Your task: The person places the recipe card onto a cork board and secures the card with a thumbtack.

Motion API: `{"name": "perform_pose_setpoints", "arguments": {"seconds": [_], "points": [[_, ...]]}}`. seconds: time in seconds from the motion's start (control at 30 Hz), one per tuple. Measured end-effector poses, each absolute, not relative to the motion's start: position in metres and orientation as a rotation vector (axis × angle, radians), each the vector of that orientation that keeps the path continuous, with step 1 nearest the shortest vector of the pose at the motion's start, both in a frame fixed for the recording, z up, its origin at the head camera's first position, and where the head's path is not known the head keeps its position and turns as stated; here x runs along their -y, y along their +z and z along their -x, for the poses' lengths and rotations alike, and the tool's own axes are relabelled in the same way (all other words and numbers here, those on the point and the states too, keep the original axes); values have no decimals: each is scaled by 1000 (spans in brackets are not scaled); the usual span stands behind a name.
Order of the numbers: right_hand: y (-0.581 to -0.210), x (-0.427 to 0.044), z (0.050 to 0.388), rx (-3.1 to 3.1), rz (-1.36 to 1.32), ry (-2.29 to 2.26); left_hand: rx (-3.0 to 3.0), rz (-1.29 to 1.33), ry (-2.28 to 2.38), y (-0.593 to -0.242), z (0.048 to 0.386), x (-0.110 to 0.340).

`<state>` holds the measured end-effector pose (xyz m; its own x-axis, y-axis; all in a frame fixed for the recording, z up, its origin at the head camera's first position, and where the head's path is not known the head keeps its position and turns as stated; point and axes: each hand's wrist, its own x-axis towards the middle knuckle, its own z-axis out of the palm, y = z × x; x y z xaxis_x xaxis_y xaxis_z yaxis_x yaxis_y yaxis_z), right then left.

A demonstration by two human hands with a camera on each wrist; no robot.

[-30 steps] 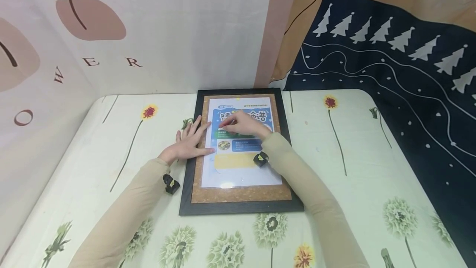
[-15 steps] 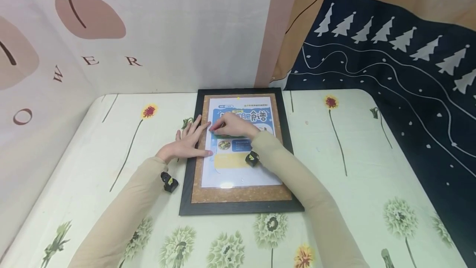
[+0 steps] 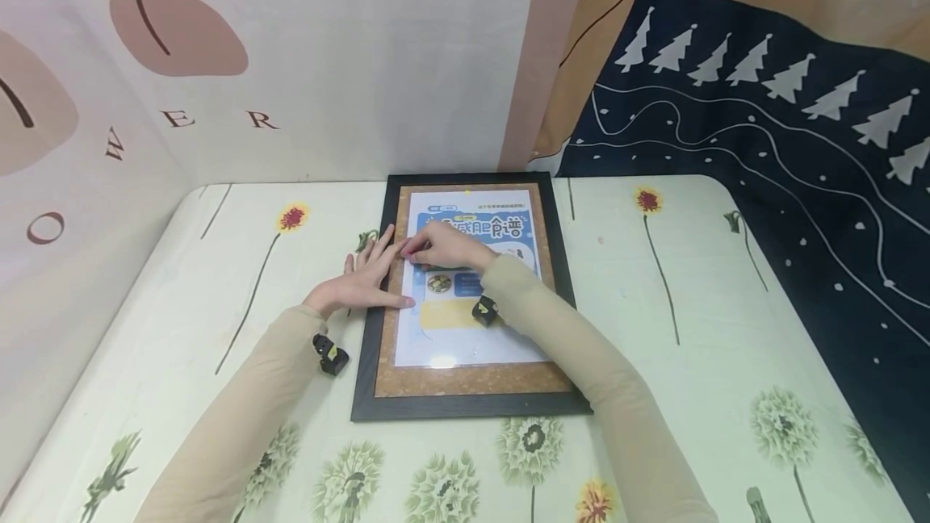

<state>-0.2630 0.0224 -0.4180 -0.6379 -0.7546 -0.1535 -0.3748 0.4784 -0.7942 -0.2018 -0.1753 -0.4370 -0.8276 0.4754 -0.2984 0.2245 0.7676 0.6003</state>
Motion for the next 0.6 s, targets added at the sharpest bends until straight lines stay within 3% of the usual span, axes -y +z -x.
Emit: {"name": "perform_pose_setpoints", "arguments": {"seconds": [0.6], "points": [[-420, -18, 264, -2306, 1091, -920, -2524, -524, 779, -437, 202, 175]]}}
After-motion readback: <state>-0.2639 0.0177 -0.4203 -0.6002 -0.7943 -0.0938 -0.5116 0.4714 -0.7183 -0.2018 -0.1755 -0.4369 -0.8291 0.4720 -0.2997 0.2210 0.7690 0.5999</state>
